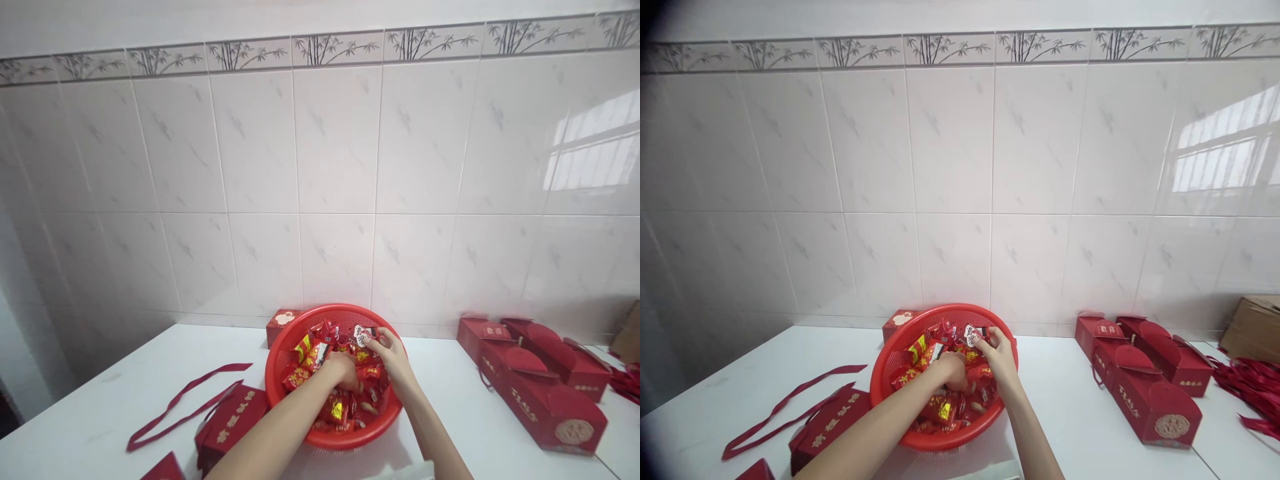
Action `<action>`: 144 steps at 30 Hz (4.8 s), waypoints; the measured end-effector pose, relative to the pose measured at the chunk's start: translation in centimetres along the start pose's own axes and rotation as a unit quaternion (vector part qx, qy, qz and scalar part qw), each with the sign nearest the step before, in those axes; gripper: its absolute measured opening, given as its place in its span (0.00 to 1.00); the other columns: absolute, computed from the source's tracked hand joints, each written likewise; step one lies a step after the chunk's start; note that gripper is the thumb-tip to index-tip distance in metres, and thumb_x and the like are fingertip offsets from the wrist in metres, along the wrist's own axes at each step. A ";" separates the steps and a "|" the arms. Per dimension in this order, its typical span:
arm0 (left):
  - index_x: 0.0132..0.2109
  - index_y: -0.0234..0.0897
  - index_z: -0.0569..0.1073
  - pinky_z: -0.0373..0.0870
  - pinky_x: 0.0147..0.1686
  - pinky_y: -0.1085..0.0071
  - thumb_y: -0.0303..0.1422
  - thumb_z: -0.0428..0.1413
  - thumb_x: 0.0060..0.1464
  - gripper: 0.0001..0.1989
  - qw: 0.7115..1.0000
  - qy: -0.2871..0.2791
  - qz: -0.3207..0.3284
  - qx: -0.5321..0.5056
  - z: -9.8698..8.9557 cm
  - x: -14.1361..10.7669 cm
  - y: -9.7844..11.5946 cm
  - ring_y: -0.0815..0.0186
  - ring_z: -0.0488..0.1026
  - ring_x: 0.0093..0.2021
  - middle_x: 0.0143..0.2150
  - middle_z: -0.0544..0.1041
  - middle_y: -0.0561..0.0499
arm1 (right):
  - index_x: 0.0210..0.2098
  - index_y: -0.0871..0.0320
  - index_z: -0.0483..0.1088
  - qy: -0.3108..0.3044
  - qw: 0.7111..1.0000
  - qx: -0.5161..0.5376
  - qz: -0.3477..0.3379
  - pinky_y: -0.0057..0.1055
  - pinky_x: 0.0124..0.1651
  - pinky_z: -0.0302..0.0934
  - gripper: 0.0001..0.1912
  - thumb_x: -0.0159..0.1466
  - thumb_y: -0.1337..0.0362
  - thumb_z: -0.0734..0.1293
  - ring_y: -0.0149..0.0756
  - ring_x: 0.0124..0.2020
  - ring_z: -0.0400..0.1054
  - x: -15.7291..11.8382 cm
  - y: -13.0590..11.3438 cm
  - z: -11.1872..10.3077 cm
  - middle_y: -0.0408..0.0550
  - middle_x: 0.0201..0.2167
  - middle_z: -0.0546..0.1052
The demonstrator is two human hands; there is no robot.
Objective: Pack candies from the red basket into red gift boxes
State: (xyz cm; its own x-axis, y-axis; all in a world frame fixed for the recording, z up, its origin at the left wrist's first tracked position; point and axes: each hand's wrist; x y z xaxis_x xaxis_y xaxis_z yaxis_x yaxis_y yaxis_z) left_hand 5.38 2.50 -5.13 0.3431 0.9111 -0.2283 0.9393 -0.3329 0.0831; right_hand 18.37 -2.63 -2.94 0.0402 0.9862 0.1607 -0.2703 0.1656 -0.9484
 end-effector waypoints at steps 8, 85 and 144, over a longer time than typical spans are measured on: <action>0.40 0.38 0.82 0.74 0.46 0.59 0.33 0.65 0.37 0.18 0.997 0.024 -0.049 -0.056 -2.1 -1.8 0.9 0.44 0.79 0.47 0.45 0.83 0.37 | 0.33 0.56 0.73 -0.002 1.000 0.009 -0.003 0.38 0.44 0.66 0.21 0.46 0.52 0.79 0.48 0.40 0.75 0.2 0.2 -0.1 0.49 0.35 0.81; 0.30 0.33 0.75 0.58 0.28 0.74 0.52 0.69 0.39 0.25 0.720 0.134 0.128 -0.669 -5.2 -2.2 -1.4 0.71 0.65 0.27 0.27 0.71 0.55 | 0.40 0.55 0.76 0.015 0.996 0.087 -0.007 0.45 0.50 0.70 0.24 0.46 0.55 0.80 0.50 0.45 0.77 -0.5 -1.3 0.0 0.48 0.40 0.83; 0.30 0.35 0.78 0.65 0.33 0.72 0.47 0.71 0.36 0.21 0.707 0.092 0.054 -0.699 -5.2 -2.0 -1.4 0.70 0.68 0.30 0.33 0.78 0.51 | 0.39 0.55 0.75 0.003 0.998 0.059 -0.024 0.42 0.48 0.69 0.23 0.48 0.52 0.79 0.48 0.44 0.75 -0.2 -0.9 -0.2 0.47 0.38 0.81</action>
State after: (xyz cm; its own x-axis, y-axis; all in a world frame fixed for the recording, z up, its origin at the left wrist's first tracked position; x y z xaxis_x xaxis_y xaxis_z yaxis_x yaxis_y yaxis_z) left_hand 3.36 2.43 0.26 0.2860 0.9579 -0.0269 -0.0556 0.0446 0.9975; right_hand 18.83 -2.99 -2.19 0.0619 0.9773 0.2025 -0.3793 0.2107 -0.9010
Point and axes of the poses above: each hand's wrist, its own x-axis towards the middle knuckle, its own z-axis out of the palm, y = z × x
